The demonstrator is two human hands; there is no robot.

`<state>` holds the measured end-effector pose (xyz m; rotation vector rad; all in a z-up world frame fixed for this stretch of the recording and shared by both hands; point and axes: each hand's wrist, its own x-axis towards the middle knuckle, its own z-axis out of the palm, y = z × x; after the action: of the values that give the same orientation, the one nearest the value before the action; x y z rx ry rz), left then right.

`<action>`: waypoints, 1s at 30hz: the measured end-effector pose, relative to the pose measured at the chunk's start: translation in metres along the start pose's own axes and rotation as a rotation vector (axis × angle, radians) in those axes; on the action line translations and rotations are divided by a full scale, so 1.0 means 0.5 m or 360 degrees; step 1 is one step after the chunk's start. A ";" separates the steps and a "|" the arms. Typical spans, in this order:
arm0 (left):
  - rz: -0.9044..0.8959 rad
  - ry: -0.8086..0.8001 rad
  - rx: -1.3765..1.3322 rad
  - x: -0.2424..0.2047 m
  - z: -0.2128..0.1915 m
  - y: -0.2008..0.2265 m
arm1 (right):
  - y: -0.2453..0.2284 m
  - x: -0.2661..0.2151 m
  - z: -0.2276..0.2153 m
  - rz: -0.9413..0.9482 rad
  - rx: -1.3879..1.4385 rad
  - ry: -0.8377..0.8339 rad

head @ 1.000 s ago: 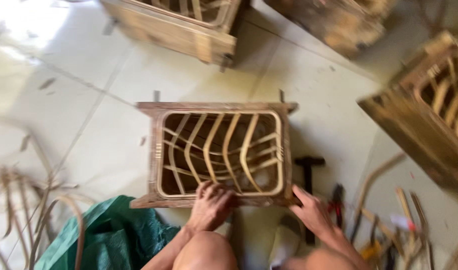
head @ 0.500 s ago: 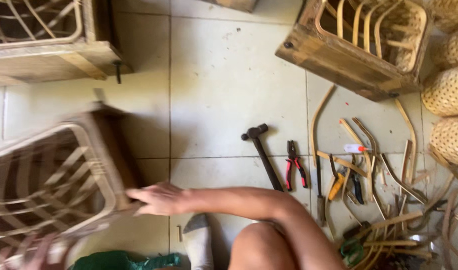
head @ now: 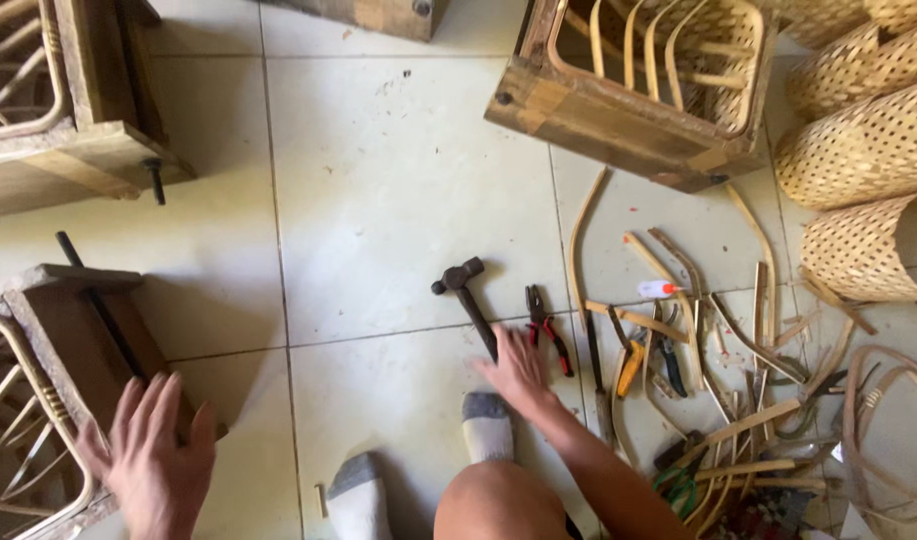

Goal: The person assembles a rectangular basket frame by hammering bamboo strips into a wooden mold, applying glue to the joints, and using pliers to adjust the strips. The person works on multiple basket frames placed on the floor.

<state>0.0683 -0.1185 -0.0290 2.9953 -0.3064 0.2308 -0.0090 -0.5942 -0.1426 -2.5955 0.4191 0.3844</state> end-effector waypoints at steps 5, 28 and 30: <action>0.0017 -0.0252 0.0268 0.080 0.085 0.002 | 0.091 -0.048 0.054 0.0177 -0.0002 -0.0111; -0.0041 -0.0346 -0.0321 0.093 0.033 0.024 | 0.224 0.111 -0.201 0.0168 -0.0152 -0.0102; 0.0007 -0.0264 -0.0329 0.097 0.026 0.027 | 0.156 0.297 -0.297 -0.0261 0.0232 0.0463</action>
<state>0.1141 -0.1428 -0.0325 2.8131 -0.3313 -0.0473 0.1272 -0.7668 -0.0996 -2.5242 0.3147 -0.0791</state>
